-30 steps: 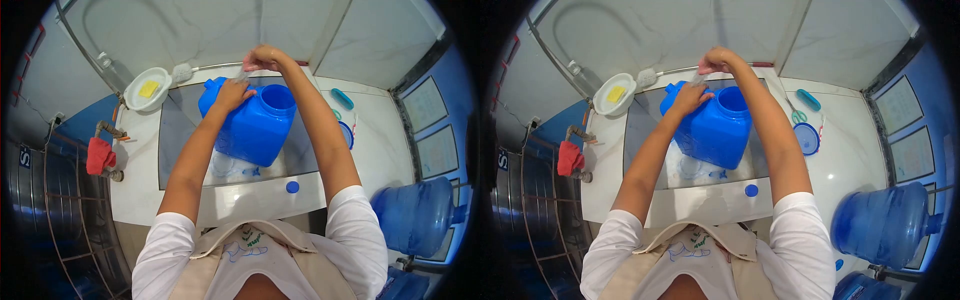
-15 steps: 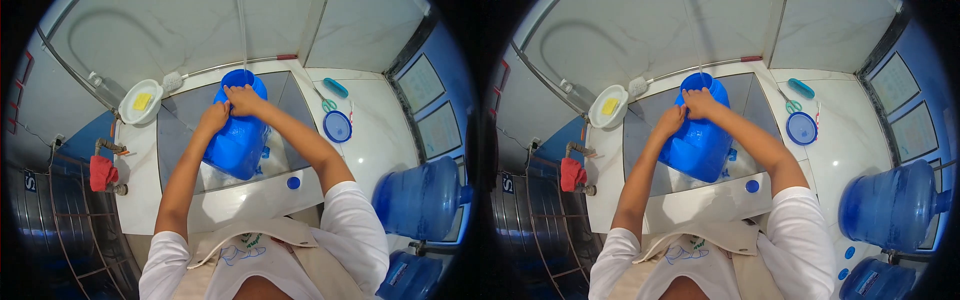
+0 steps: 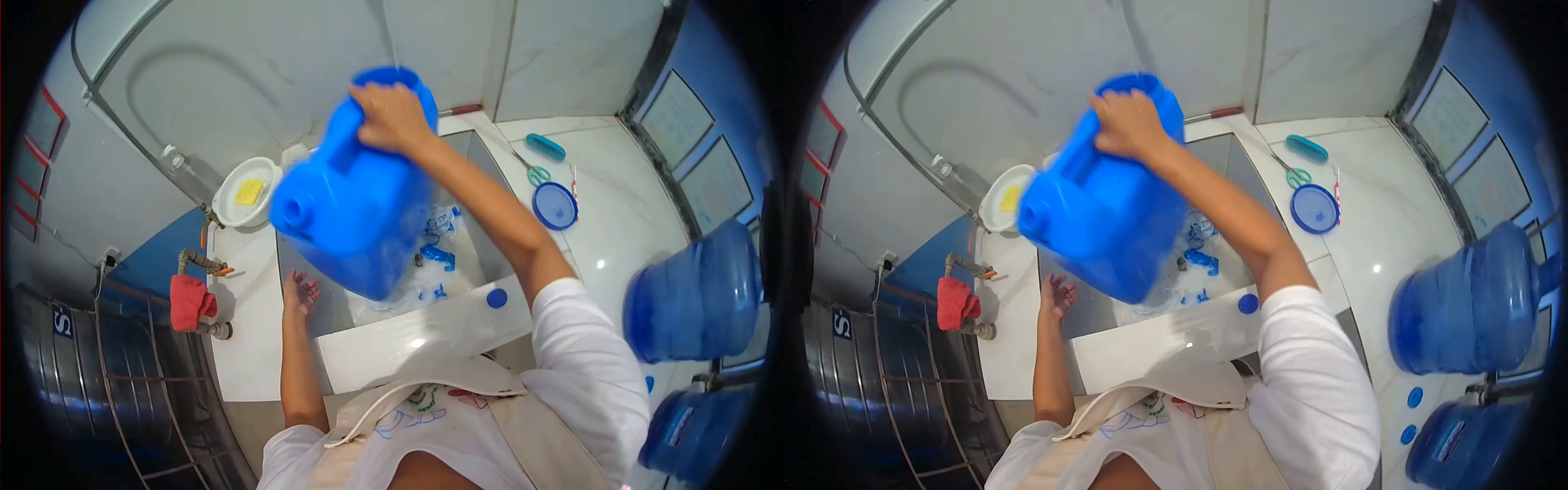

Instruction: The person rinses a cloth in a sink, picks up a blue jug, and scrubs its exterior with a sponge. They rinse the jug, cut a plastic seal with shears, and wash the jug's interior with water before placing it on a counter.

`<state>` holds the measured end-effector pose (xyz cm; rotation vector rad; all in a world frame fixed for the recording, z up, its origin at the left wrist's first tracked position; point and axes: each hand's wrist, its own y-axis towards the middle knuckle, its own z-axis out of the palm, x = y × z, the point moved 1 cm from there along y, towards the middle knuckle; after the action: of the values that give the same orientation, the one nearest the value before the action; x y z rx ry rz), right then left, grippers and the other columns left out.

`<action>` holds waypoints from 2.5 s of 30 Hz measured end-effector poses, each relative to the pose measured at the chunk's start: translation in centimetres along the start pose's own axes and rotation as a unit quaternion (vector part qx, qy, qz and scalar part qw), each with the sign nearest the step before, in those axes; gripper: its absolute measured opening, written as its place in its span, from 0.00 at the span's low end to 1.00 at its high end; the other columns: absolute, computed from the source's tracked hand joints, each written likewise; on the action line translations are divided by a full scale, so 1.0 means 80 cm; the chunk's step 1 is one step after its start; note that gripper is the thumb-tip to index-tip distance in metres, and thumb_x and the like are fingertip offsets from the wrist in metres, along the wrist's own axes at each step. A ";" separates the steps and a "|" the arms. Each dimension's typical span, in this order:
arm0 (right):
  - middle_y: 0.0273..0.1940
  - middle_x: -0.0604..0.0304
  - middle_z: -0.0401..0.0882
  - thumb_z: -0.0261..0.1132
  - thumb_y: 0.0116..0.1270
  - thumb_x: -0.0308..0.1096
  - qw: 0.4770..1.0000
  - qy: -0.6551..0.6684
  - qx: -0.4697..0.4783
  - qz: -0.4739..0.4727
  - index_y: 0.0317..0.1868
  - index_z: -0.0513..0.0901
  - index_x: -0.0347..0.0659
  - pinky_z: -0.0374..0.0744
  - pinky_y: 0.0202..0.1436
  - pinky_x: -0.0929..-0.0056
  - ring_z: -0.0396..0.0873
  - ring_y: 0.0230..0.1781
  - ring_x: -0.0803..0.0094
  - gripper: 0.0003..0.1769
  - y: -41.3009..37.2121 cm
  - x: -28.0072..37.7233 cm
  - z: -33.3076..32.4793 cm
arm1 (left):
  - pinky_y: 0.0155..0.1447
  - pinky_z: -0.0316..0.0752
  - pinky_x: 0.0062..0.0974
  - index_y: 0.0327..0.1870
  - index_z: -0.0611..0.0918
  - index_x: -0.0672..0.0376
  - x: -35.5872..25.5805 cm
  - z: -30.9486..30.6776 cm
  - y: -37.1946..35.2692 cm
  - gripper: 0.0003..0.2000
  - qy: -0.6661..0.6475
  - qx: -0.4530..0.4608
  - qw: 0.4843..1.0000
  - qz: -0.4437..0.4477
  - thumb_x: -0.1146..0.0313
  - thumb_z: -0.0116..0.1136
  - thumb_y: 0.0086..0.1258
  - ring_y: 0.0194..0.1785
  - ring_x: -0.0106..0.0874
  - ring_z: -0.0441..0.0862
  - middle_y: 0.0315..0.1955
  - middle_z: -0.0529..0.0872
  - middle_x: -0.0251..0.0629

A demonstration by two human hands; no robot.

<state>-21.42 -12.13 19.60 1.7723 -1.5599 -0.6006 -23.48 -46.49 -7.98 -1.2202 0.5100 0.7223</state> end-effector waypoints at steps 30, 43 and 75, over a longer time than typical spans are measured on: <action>0.34 0.42 0.81 0.60 0.53 0.58 0.957 0.059 0.042 0.281 0.34 0.83 0.35 0.76 0.41 0.56 0.79 0.37 0.47 0.29 0.082 -0.001 -0.064 | 0.56 0.71 0.37 0.60 0.66 0.63 -0.171 0.008 -0.252 0.33 -0.081 0.038 0.941 0.326 0.43 0.47 0.64 0.54 0.38 0.73 0.53 0.73 0.46; 0.34 0.43 0.81 0.62 0.50 0.53 0.952 0.066 0.043 0.297 0.34 0.84 0.36 0.76 0.42 0.56 0.80 0.38 0.48 0.25 0.085 0.014 -0.074 | 0.55 0.72 0.33 0.59 0.68 0.64 -0.188 -0.013 -0.245 0.30 -0.120 0.133 0.932 0.315 0.46 0.47 0.66 0.55 0.36 0.73 0.53 0.73 0.47; 0.60 0.52 0.65 0.47 0.69 0.47 0.343 0.842 -0.023 0.415 0.64 0.61 0.39 0.65 0.62 0.60 0.64 0.59 0.57 0.28 -0.269 -0.010 0.143 | 0.60 0.66 0.29 0.57 0.71 0.66 -0.288 0.193 -0.263 0.29 0.158 0.180 0.806 0.541 0.46 0.41 0.68 0.52 0.37 0.76 0.47 0.78 0.50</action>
<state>-15.72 -12.70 -4.14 0.3768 -0.4253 1.3741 -24.04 -40.39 26.26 -0.5912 1.6155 1.2966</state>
